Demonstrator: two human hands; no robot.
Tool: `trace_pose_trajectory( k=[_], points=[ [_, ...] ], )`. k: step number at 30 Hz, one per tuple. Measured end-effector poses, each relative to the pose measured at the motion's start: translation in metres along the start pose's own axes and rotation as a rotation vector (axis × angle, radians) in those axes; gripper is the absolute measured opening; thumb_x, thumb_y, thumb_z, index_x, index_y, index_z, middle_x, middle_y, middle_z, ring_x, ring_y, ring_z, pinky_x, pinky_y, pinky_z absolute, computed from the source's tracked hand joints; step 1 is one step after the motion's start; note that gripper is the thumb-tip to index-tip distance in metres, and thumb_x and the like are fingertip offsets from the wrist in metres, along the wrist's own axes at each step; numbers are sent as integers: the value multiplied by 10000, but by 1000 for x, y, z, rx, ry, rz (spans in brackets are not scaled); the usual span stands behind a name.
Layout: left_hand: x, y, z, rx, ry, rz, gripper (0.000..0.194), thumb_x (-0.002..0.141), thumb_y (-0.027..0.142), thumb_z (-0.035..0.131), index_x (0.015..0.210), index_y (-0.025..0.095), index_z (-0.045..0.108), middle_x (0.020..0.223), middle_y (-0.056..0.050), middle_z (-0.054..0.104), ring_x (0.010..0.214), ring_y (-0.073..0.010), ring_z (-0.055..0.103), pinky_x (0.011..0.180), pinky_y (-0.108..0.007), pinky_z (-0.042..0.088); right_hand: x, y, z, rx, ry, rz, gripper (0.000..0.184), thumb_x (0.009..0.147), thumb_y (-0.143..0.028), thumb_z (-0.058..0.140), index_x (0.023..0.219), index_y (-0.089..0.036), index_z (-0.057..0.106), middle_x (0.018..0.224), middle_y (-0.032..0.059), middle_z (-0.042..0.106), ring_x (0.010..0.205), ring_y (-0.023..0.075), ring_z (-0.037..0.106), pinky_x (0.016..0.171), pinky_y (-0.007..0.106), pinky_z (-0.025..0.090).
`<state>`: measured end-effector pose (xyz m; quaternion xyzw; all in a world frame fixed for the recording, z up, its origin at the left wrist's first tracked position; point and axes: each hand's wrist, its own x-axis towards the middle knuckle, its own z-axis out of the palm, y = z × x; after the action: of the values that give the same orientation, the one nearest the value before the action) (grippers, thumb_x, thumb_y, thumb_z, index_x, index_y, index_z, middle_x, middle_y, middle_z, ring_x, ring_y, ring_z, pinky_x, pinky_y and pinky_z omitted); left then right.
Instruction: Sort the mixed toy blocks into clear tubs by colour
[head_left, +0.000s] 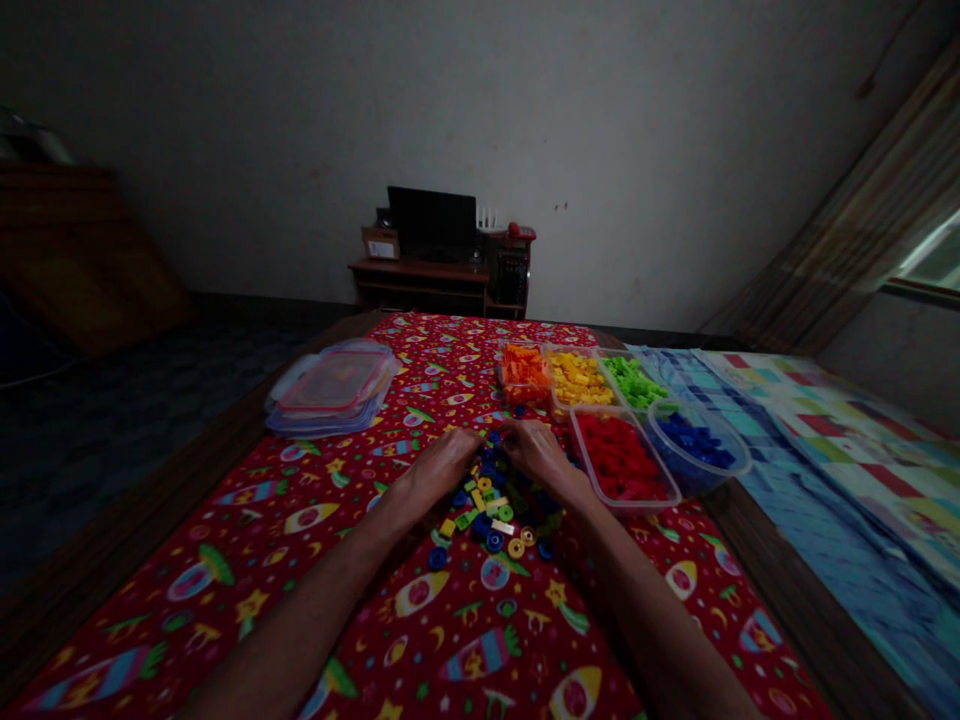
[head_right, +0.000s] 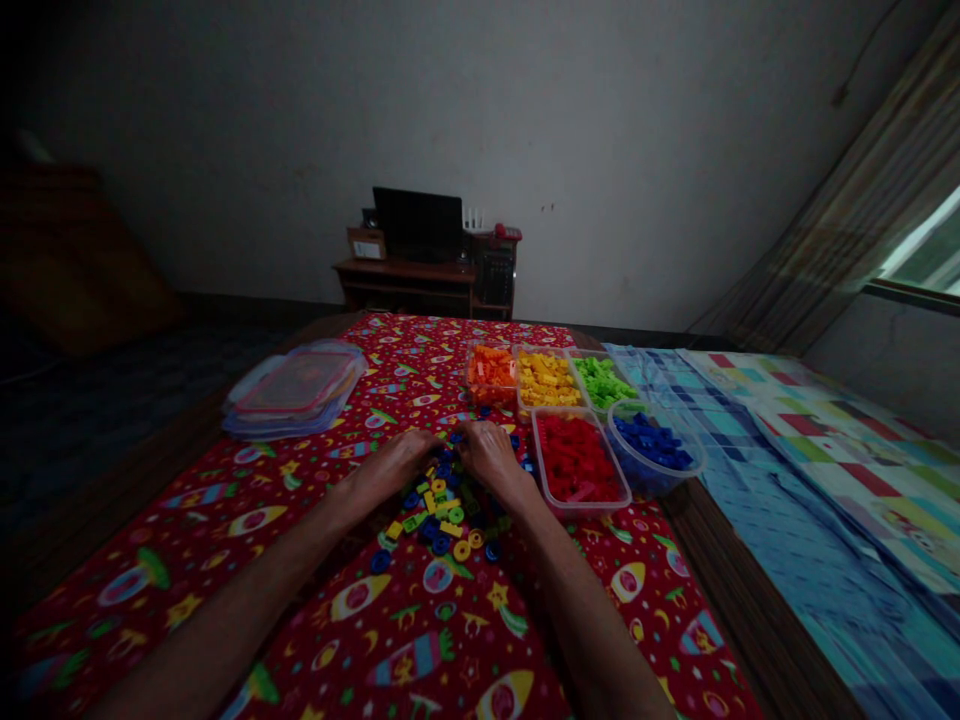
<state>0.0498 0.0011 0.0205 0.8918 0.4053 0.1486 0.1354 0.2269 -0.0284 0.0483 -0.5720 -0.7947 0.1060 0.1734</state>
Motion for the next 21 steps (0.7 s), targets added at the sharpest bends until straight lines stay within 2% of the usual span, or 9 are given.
trace_pose_trajectory(
  k=[3, 5, 10, 16, 21],
  points=[
    [1, -2, 1, -33, 13, 11, 249, 781, 66, 427, 807, 153, 659, 746, -55, 668, 693, -159, 614, 654, -234, 461, 0, -1, -1, 34, 8, -11, 283, 823, -115, 484, 1030, -149, 674, 969, 125, 704, 897, 194, 630, 736, 228, 400],
    [2, -6, 4, -31, 62, 9, 262, 773, 69, 441, 873, 153, 668, 770, -55, 675, 722, -163, 618, 699, -248, 480, 0, 0, 0, 39, 3, -16, 281, 827, -119, 485, 1035, -150, 671, 974, 125, 705, 901, 192, 631, 734, 224, 399],
    [1, -14, 11, -58, 208, 16, 410, 753, 67, 462, 1098, 188, 648, 1029, -66, 692, 959, -195, 623, 884, -321, 484, 2, 2, 4, 9, -8, -28, 269, 831, -134, 495, 1036, -158, 668, 959, 121, 707, 893, 194, 634, 725, 226, 395],
    [9, -12, 4, -232, 160, -155, 361, 764, 129, 496, 1062, 183, 691, 966, -45, 733, 838, -189, 674, 805, -296, 519, 1, 4, 10, 103, 30, -84, 299, 845, -165, 533, 1129, -152, 625, 938, 101, 700, 865, 188, 623, 736, 243, 403],
    [17, -14, 8, -501, 231, -215, 455, 747, 179, 537, 1196, 138, 597, 1030, -85, 719, 917, -211, 675, 805, -323, 534, 5, 3, 14, 272, 8, -69, 428, 815, -231, 627, 1231, -155, 563, 978, 79, 694, 882, 184, 621, 762, 256, 424]
  ],
)
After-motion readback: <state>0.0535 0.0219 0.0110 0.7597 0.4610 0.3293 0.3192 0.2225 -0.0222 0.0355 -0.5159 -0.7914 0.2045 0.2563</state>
